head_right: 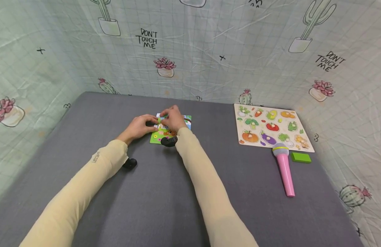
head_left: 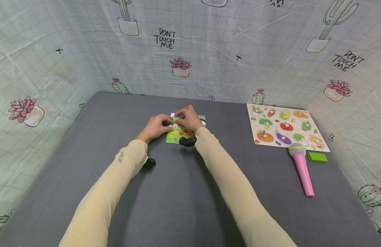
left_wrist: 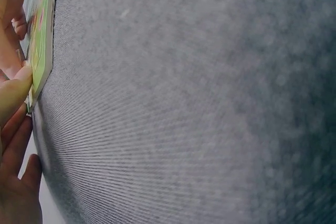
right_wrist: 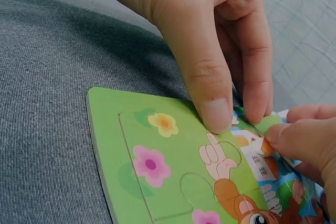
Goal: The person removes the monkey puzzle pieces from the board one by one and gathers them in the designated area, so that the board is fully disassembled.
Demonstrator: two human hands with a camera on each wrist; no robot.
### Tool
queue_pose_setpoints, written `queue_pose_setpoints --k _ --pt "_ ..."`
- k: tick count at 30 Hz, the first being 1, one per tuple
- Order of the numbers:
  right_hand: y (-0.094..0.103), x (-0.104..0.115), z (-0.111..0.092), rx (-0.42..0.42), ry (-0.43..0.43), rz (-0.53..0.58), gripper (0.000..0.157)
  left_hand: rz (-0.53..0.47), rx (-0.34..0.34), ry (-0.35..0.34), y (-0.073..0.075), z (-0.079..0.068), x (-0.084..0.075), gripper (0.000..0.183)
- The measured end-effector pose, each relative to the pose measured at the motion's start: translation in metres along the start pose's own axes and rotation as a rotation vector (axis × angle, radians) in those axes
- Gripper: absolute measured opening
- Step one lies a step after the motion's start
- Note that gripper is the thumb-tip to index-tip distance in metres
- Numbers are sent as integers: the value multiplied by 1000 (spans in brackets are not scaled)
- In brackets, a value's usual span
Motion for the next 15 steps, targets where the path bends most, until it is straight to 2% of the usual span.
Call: queue_pose_setpoints --k 5,8,15 --pt "2 -3 -2 -2 33 77 22 -4 9 2 -1 -1 0 33" --pt "8 -7 -4 -32 38 135 25 -5 8 0 -1 0 0 34" --pt "37 -21 -10 -145 -42 295 29 6 -1 -11 1 0 1 33"
Point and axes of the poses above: each hand's wrist, its own z-axis towards the middle knuckle, its own y-axis out of the back of the hand, x = y × z, the point moved 4 cm from there along z, towards the middle knuckle, and after that the axes turned 10 degrees about z, right-handed, at the moved point
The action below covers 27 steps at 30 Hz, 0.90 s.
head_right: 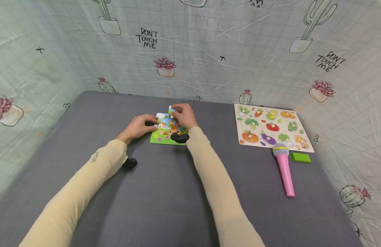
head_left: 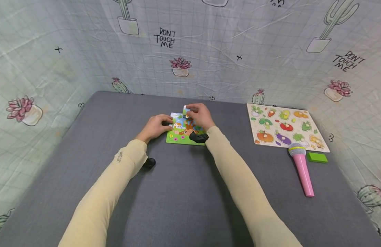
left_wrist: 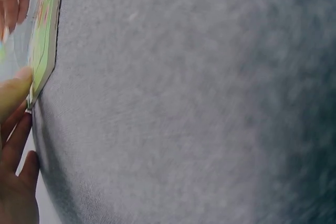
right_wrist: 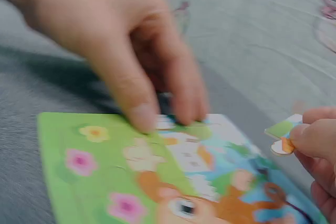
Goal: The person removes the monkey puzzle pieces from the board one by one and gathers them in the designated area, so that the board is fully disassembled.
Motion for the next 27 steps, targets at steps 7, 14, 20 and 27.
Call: queue_pose_setpoints --k 7,14,20,27 --pt "43 -11 -1 -54 -7 -30 34 0 20 -9 0 1 0 33" --pt "82 -23 -1 -102 -37 -79 37 -9 30 18 -1 2 3 36" --pt "97 -36 -2 -146 -90 -164 36 -18 41 30 -1 1 2 36" --pt "95 -40 2 -97 -48 -248 34 -21 44 35 -2 2 3 36"
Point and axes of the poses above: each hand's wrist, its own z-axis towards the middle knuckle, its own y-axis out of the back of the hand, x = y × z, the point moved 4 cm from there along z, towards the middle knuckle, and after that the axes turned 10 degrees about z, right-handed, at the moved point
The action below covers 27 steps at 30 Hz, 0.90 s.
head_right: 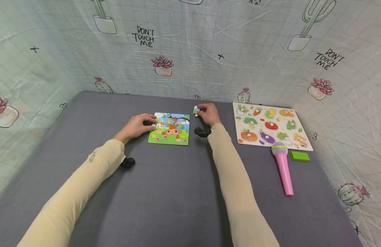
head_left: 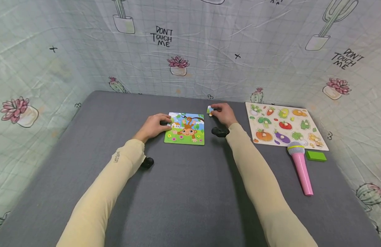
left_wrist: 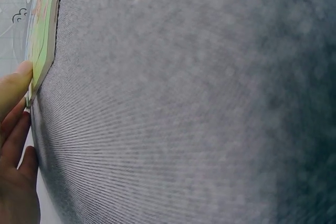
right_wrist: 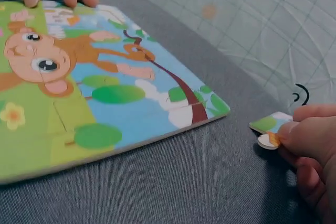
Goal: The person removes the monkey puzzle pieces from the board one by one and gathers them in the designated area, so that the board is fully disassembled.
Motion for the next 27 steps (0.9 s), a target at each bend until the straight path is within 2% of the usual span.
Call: queue_pose_setpoints --k 9,14,19,27 --pt "2 -3 -1 -8 79 -126 32 -1 -3 -12 0 2 0 36" --pt "1 -3 -1 64 85 -167 39 4 -2 -13 0 3 1 36" --pt "1 -4 -1 107 85 -183 41 5 3 -11 0 2 2 36" --pt "0 -4 0 79 93 -185 40 10 11 -5 1 2 0 36"
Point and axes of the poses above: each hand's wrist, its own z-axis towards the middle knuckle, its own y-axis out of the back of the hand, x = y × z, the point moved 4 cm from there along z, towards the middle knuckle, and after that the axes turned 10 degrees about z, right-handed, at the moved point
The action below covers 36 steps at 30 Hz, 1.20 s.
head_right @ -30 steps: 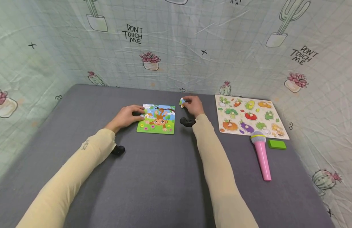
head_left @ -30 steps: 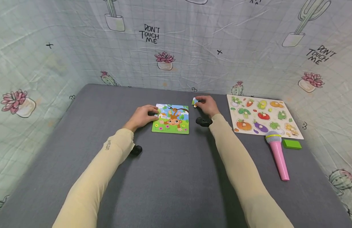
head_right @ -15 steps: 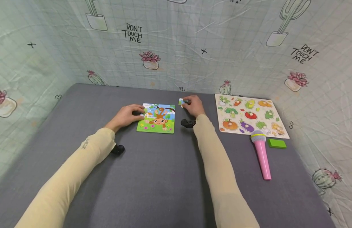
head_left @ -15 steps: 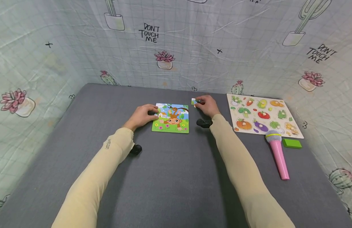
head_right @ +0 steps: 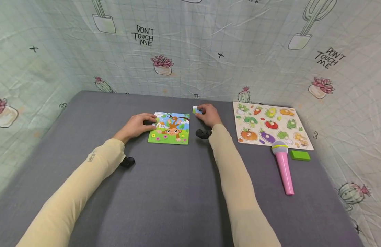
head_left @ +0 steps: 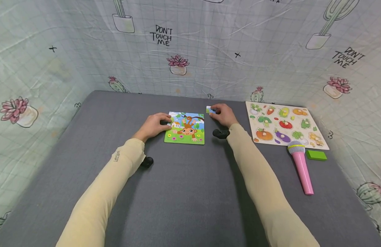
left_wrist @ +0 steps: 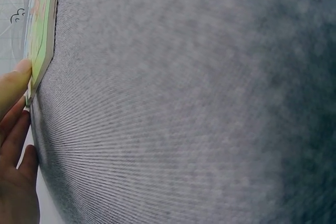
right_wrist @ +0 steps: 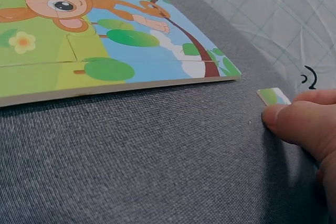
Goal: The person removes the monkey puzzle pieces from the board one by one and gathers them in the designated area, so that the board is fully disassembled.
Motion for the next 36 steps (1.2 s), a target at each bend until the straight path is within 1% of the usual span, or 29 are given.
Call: queue_pose_setpoints --k 9,12,16,21,24,26,28,31,36 --pt "0 0 1 -9 -11 11 40 -5 0 -4 0 0 -1 36" --pt "1 2 1 -23 -18 20 41 0 0 -10 0 1 -1 36" --pt "-1 16 -1 -23 -22 69 42 2 -1 -20 0 1 -1 37" --pt "-18 46 -5 76 13 152 41 5 -4 -28 1 0 -1 38" --pt "-32 63 -10 130 52 158 39 11 -7 -31 1 0 -1 39" --pt "-41 70 -11 153 69 157 38 10 -7 -29 0 0 -2 40" --pt "-50 74 -13 175 74 161 37 10 -3 -23 -1 0 -2 41" --pt "-61 73 -12 194 68 165 35 3 4 -7 -2 1 -2 42" --pt "-71 72 -9 186 72 142 33 0 9 8 -1 3 -1 42"
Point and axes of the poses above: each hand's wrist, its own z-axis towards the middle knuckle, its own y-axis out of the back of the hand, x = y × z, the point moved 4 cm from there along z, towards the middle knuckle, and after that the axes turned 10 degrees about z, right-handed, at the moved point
